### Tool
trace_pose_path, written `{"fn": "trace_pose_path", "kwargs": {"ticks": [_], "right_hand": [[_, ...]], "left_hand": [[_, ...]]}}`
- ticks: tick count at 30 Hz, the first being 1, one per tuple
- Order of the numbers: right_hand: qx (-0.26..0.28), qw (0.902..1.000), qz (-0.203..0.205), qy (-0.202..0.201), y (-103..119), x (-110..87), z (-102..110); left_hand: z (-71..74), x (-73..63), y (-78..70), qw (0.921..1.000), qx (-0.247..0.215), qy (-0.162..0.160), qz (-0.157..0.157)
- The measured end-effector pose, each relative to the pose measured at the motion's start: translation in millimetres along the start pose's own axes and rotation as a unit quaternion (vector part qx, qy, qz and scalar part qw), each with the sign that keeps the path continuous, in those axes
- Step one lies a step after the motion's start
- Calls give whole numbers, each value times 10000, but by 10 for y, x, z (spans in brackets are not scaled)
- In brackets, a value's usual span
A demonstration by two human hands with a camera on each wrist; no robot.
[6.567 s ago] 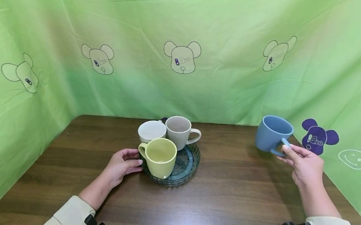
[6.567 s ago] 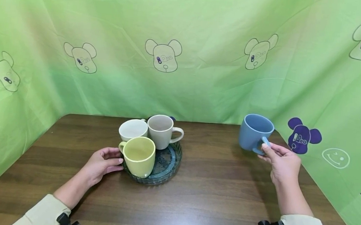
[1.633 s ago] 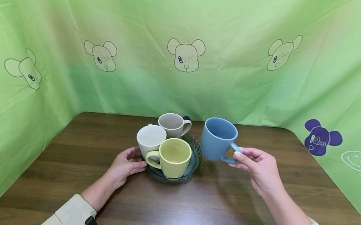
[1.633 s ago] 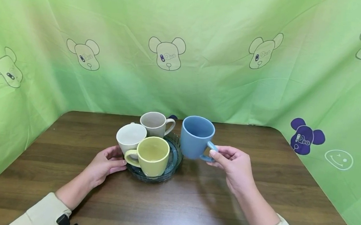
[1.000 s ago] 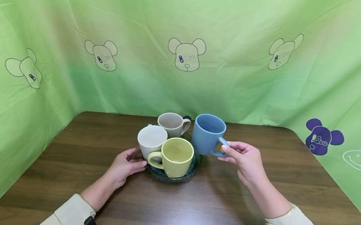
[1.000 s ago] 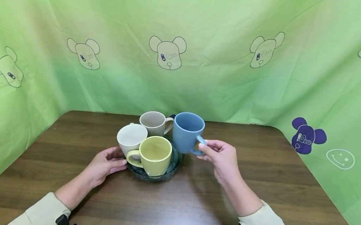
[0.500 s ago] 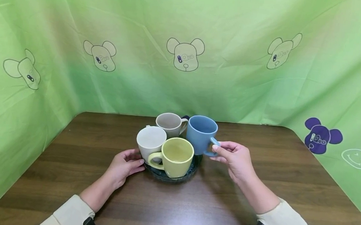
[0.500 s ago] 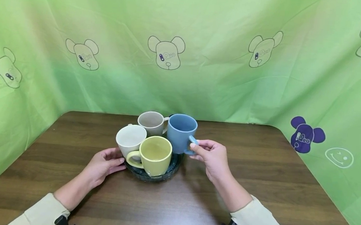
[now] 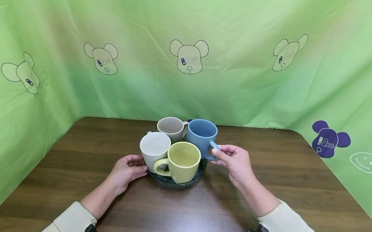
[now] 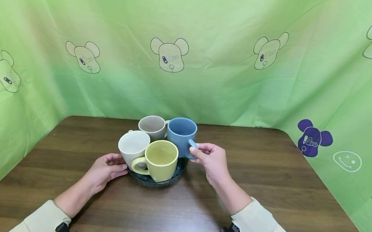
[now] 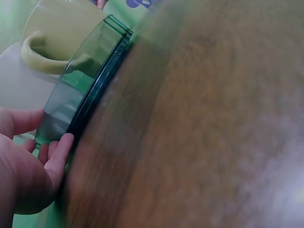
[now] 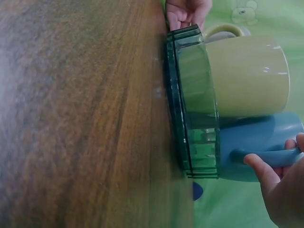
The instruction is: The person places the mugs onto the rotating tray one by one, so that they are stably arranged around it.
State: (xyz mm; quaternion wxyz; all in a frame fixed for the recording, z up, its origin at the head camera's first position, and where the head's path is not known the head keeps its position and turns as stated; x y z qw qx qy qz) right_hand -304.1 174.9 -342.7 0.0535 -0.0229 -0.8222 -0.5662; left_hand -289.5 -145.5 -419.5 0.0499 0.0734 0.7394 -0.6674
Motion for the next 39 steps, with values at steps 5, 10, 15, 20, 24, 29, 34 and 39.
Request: {"fn": "trace_pose_path", "kwargs": {"ticks": [5, 10, 15, 20, 24, 29, 34, 39], "right_hand": [[-30, 10000, -19, 35, -62, 19, -18], [-112, 9999, -118, 25, -151, 41, -17], [-266, 9993, -243, -20, -216, 56, -21], [-445, 9985, -316, -69, -232, 73, -34], [-722, 9965, -408, -114, -234, 84, -33], [-1179, 9916, -519, -145, -229, 75, -10], [-1301, 9897, -590, 76, -253, 38, -16], [-1297, 9906, -406, 134, -242, 19, -5]], "left_hand": [[-9, -12, 2, 10000, 40, 58, 26], [-13, -15, 9, 10000, 56, 74, 27], [-17, -15, 12, 10000, 53, 84, 8], [-15, -9, 4, 10000, 24, 71, -12], [-16, -8, 6, 10000, 8, 81, -15], [-15, -5, 15, 10000, 9, 58, 21], [-10, 7, 25, 10000, 7, -6, 74], [-12, 0, 24, 10000, 33, 7, 69]]}}
Point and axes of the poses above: each hand's wrist, its own x-axis towards the middle knuckle, its own z-axis out of the back of the hand, y = z × x, the point moved 8 cm from there along x, towards the middle knuckle, and after that the axes turned 7 degrees about x, right-handed, at the moved point
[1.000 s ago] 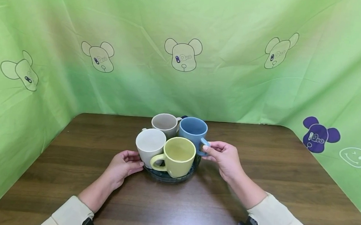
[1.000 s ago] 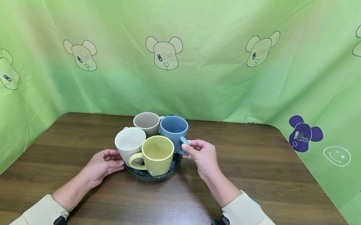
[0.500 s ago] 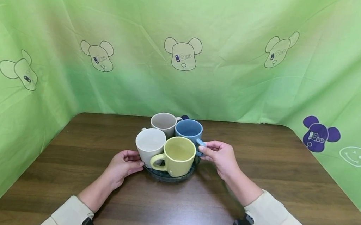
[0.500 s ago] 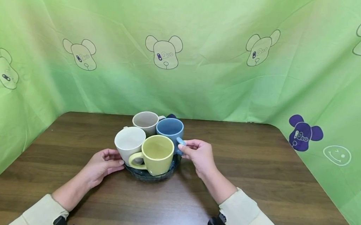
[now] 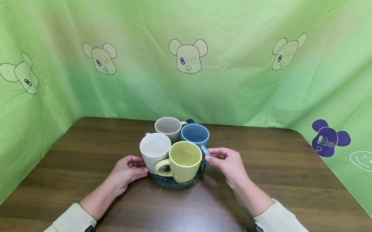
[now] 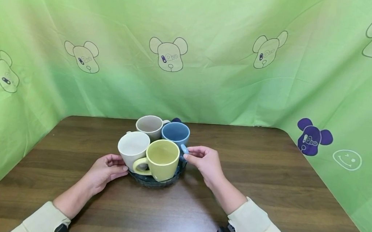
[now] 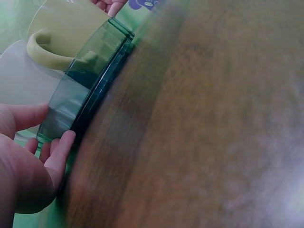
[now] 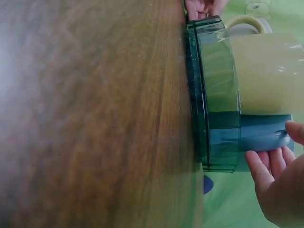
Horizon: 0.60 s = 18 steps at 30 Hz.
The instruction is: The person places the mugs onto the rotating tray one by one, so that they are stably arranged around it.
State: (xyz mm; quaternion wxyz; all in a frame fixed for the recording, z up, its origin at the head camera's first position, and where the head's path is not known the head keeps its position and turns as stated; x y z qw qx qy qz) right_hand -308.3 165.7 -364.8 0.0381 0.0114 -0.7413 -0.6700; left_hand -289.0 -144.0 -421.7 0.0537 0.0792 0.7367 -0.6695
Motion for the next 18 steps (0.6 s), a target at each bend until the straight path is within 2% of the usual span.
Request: {"fn": "trace_pose_path", "kwargs": {"ticks": [9, 13, 18], "right_hand": [[96, 9996, 252, -95, 69, -50, 75], [345, 9987, 359, -49, 100, -79, 114], [698, 9960, 558, 46, 165, -106, 157]], "left_hand": [[2, 21, 24, 9999, 40, -51, 87], [2, 11, 11, 9999, 63, -53, 95], [6, -19, -53, 9999, 104, -27, -45]]}}
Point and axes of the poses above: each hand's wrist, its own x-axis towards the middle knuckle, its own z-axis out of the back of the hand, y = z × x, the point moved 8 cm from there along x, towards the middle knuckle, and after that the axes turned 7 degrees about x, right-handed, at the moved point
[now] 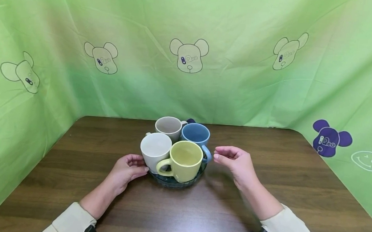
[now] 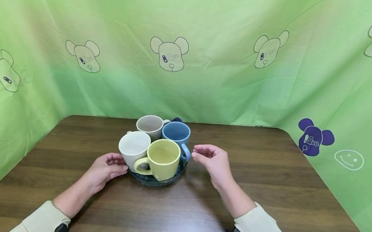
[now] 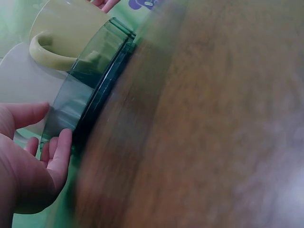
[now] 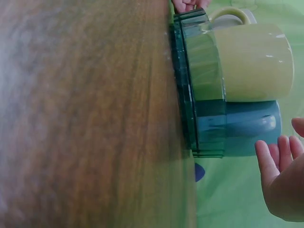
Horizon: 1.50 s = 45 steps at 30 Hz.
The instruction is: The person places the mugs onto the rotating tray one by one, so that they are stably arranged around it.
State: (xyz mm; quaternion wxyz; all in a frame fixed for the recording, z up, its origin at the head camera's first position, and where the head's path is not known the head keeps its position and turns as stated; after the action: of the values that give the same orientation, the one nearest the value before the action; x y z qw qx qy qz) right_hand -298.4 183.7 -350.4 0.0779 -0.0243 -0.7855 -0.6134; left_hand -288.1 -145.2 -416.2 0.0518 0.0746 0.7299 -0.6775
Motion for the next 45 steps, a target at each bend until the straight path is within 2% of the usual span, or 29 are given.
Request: {"fn": "trace_pose_path", "kwargs": {"ticks": [7, 12, 19, 29, 33, 39, 42, 45], "right_hand": [[234, 9995, 200, 50, 84, -17, 74], [471, 9984, 264, 145, 122, -34, 100], [641, 9969, 356, 267, 193, -65, 110], [218, 9978, 619, -32, 284, -111, 271], [162, 9972, 732, -79, 321, -128, 358], [-211, 9933, 1093, -326, 433, -128, 523], [-423, 9891, 1355, -393, 507, -136, 605], [-677, 9844, 1577, -384, 586, -149, 672]], "left_hand": [[33, -14, -62, 9999, 25, -17, -148], [51, -34, -126, 9991, -73, 178, -369], [109, -46, -253, 9975, -67, 262, -646], [216, -67, -345, 9941, 331, 184, -1016], [241, -90, -408, 9890, 570, 223, -1349], [297, -121, -523, 9739, 1140, 216, -1951], [326, -120, -574, 9665, 1426, 152, -2126], [353, -121, -618, 9633, 1576, 91, -2173]]}}
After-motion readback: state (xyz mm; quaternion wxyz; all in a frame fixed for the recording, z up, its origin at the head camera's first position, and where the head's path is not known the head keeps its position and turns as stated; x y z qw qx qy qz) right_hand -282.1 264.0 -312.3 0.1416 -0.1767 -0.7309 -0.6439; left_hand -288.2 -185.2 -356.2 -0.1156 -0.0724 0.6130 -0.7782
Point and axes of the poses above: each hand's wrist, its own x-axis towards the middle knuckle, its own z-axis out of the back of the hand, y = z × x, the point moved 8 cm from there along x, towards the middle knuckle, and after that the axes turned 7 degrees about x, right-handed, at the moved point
